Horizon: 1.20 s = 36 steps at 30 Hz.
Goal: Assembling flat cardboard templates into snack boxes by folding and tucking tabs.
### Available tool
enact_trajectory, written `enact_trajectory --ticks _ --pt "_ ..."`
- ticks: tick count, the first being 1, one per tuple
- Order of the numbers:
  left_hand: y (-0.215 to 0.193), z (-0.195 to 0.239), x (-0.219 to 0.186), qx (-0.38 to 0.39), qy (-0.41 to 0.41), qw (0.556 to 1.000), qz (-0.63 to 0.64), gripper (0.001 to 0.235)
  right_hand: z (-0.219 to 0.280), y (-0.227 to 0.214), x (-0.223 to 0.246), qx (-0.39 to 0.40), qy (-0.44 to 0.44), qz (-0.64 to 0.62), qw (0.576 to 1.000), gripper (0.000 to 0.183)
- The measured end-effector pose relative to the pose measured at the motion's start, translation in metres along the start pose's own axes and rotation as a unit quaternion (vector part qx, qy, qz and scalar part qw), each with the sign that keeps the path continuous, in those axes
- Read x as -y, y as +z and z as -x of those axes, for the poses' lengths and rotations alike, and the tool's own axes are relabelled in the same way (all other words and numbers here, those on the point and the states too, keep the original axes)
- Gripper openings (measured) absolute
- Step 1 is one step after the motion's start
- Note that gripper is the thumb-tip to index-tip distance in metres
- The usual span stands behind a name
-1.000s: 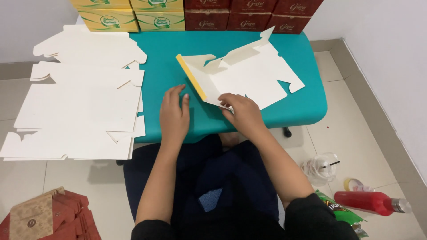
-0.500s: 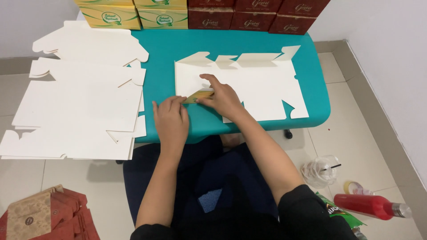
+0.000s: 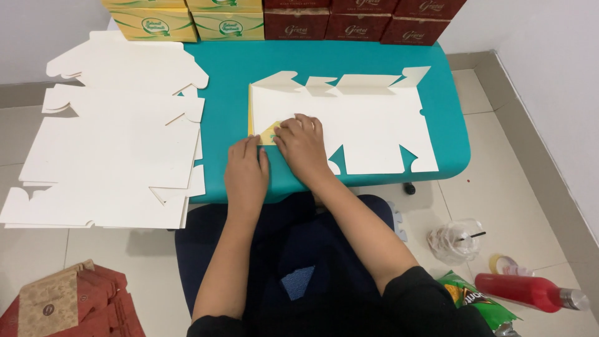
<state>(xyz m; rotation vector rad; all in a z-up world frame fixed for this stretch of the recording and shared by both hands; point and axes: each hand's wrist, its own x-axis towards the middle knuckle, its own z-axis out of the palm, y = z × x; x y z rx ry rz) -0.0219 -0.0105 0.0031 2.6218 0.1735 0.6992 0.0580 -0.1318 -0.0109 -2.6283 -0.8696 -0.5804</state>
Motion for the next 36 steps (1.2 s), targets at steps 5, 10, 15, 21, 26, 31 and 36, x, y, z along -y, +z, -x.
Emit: enact_trajectory --ticks 5,10,15,21,26,31,36 --pt "0.019 0.002 -0.012 0.013 0.062 0.978 -0.197 0.028 0.004 -0.010 0.021 -0.010 -0.020 0.079 0.997 0.024" --pt "0.037 -0.003 -0.024 0.127 0.049 0.941 -0.309 0.039 0.012 0.008 0.008 0.031 -0.037 0.067 0.997 0.032" --pt "0.048 -0.009 -0.028 0.237 0.029 0.912 -0.334 0.050 0.021 -0.019 0.011 0.057 -0.024 0.034 0.997 0.028" --pt "0.042 -0.007 -0.033 0.217 0.034 0.913 -0.343 0.050 0.035 -0.030 0.011 0.021 0.009 0.041 0.999 0.024" --pt "0.048 -0.005 -0.033 0.208 0.034 0.909 -0.361 0.050 0.040 -0.037 0.005 0.026 0.020 0.004 0.999 0.026" --pt "0.043 -0.006 -0.039 0.230 0.037 0.904 -0.358 0.051 0.045 -0.049 0.006 0.098 0.034 -0.034 0.994 0.034" --pt "0.041 -0.004 -0.033 0.233 0.047 0.906 -0.351 0.049 0.045 -0.050 0.009 0.131 0.034 -0.028 0.990 0.039"
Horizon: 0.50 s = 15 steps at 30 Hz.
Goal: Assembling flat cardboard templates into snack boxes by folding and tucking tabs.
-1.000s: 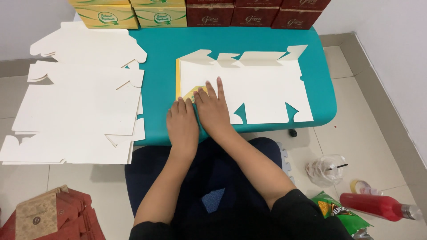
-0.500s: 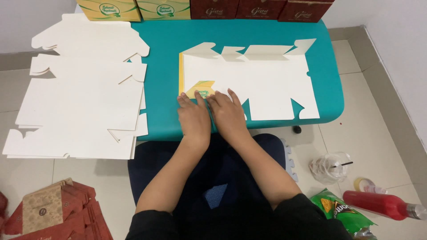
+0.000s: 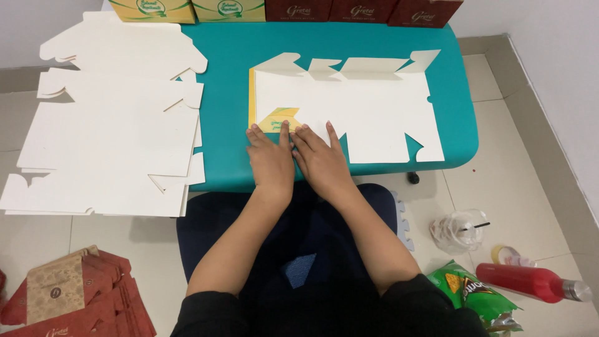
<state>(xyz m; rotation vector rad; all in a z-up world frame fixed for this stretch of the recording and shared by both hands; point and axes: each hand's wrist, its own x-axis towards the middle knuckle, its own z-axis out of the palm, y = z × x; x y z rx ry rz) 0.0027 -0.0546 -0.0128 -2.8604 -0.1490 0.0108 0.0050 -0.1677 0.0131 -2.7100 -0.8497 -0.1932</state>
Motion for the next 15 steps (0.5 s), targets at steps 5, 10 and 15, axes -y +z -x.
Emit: enact_trajectory --ticks 5,10,15 --pt "0.020 -0.008 -0.008 0.007 -0.044 0.999 0.018 0.061 0.002 0.002 -0.006 0.008 -0.008 -0.005 1.000 0.040" --pt "0.020 -0.006 -0.008 0.001 -0.054 0.998 0.036 0.064 0.002 0.007 -0.013 0.009 -0.009 -0.012 1.000 0.039" --pt "-0.001 0.006 0.000 0.006 -0.003 0.998 0.057 0.057 0.010 -0.018 -0.022 0.087 -0.025 -0.075 0.993 0.052"
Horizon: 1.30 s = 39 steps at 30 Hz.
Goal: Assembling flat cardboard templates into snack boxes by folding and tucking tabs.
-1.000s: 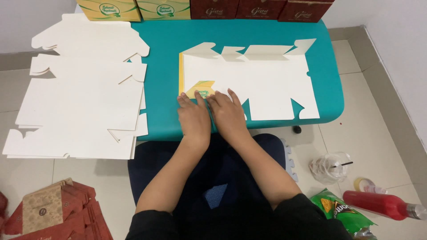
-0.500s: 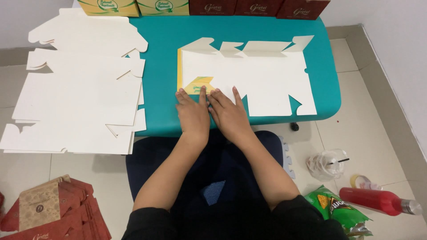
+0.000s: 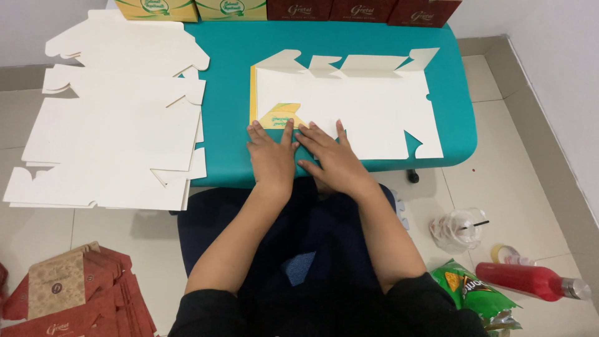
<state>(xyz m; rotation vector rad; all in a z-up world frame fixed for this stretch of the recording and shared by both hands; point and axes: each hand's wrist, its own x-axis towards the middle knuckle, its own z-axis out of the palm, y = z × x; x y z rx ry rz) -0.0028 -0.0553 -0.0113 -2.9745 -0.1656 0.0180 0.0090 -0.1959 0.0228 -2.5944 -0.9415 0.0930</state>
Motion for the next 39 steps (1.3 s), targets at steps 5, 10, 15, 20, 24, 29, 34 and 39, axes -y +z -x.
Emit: enact_trajectory --ticks 5,10,15,20,24,29,34,39 --pt "-0.007 -0.004 -0.001 0.044 -0.002 0.999 0.025 0.055 0.015 -0.036 -0.005 0.026 0.026 -0.023 0.999 0.058" --pt "-0.010 0.003 -0.003 0.016 0.007 1.000 0.014 0.052 0.017 -0.042 -0.012 0.008 0.023 -0.056 0.998 0.047" --pt "0.002 0.001 -0.008 -0.038 0.073 0.996 0.018 0.049 0.020 -0.044 -0.013 -0.016 0.040 -0.067 0.997 0.037" --pt "0.020 -0.015 -0.009 -0.091 0.084 0.991 0.055 0.051 0.006 -0.034 -0.025 -0.155 0.099 -0.034 0.982 0.033" --pt "0.008 -0.008 -0.011 -0.066 0.091 0.990 0.089 0.059 -0.015 -0.018 -0.034 -0.251 0.132 -0.036 0.958 0.052" --pt "0.007 -0.002 -0.014 -0.070 0.090 0.989 0.096 0.061 -0.024 0.006 -0.049 -0.256 0.119 0.067 0.957 0.047" --pt "0.014 -0.009 -0.019 -0.068 0.083 0.991 0.082 0.060 -0.025 0.032 -0.053 -0.265 0.073 0.193 0.942 0.013" --pt "0.012 -0.009 -0.022 -0.062 0.069 0.992 0.085 0.058 -0.013 0.023 -0.031 -0.259 0.070 0.172 0.948 0.017"
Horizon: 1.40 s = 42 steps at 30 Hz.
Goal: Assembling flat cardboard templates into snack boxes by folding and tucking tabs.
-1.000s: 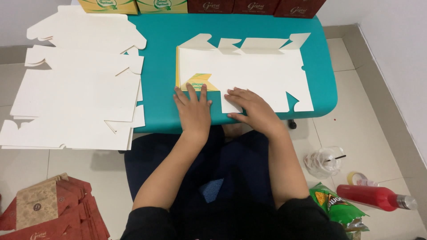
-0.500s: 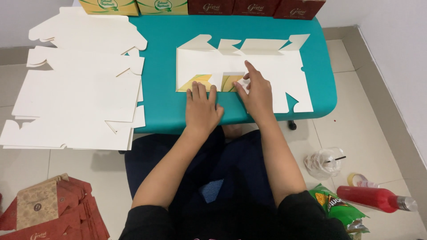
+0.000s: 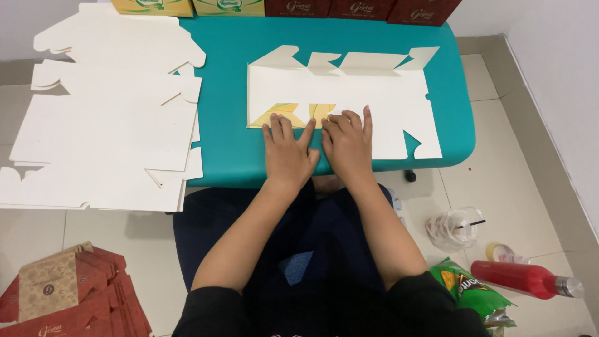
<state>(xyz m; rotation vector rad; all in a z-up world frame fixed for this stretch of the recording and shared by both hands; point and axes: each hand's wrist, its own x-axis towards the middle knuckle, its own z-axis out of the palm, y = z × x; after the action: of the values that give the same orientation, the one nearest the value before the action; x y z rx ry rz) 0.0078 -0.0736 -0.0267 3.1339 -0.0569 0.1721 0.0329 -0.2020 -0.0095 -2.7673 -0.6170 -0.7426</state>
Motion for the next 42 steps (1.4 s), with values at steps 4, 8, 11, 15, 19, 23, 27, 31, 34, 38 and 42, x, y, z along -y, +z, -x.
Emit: enact_trajectory --ticks 4,8,11,15,19,23,27,31,34,38,42 --pt "-0.002 -0.001 0.000 0.013 -0.001 1.000 0.015 0.058 0.007 -0.012 -0.010 0.031 0.012 0.003 0.999 0.019" --pt "-0.005 -0.003 0.003 0.021 0.010 0.999 0.027 0.058 0.014 -0.020 -0.025 0.035 0.052 0.021 0.998 0.018" --pt "-0.006 -0.004 0.005 0.021 0.023 0.999 0.027 0.057 0.018 -0.023 -0.028 0.041 0.050 0.015 0.998 0.018" --pt "-0.014 0.000 0.009 0.014 0.045 0.999 0.021 0.053 0.018 -0.028 -0.023 0.056 0.027 0.032 0.998 0.021" --pt "-0.013 0.000 0.011 0.006 0.055 0.998 0.023 0.051 0.017 -0.024 -0.019 0.060 0.017 0.044 0.997 0.023" --pt "-0.008 -0.007 0.009 0.019 0.051 0.998 0.016 0.055 0.015 -0.038 -0.018 0.082 0.030 0.021 0.996 0.027" --pt "-0.010 -0.008 0.003 0.022 0.073 0.997 0.026 0.082 0.015 -0.043 -0.024 0.096 0.022 -0.016 0.995 0.028" --pt "-0.012 -0.007 -0.014 -0.051 0.100 0.993 0.040 0.094 0.012 -0.051 -0.029 0.114 0.001 -0.029 0.993 0.030" --pt "-0.009 -0.008 -0.033 -0.087 0.157 0.978 0.102 0.110 0.011 -0.054 -0.031 0.149 0.011 -0.037 0.988 0.030" --pt "-0.010 -0.009 -0.050 0.043 0.157 0.986 0.042 0.123 0.016 -0.064 -0.041 0.185 -0.002 -0.098 0.978 0.037" --pt "-0.019 -0.010 -0.061 0.097 0.145 0.985 -0.013 0.125 0.022 -0.087 -0.062 0.257 0.043 -0.157 0.953 0.055"
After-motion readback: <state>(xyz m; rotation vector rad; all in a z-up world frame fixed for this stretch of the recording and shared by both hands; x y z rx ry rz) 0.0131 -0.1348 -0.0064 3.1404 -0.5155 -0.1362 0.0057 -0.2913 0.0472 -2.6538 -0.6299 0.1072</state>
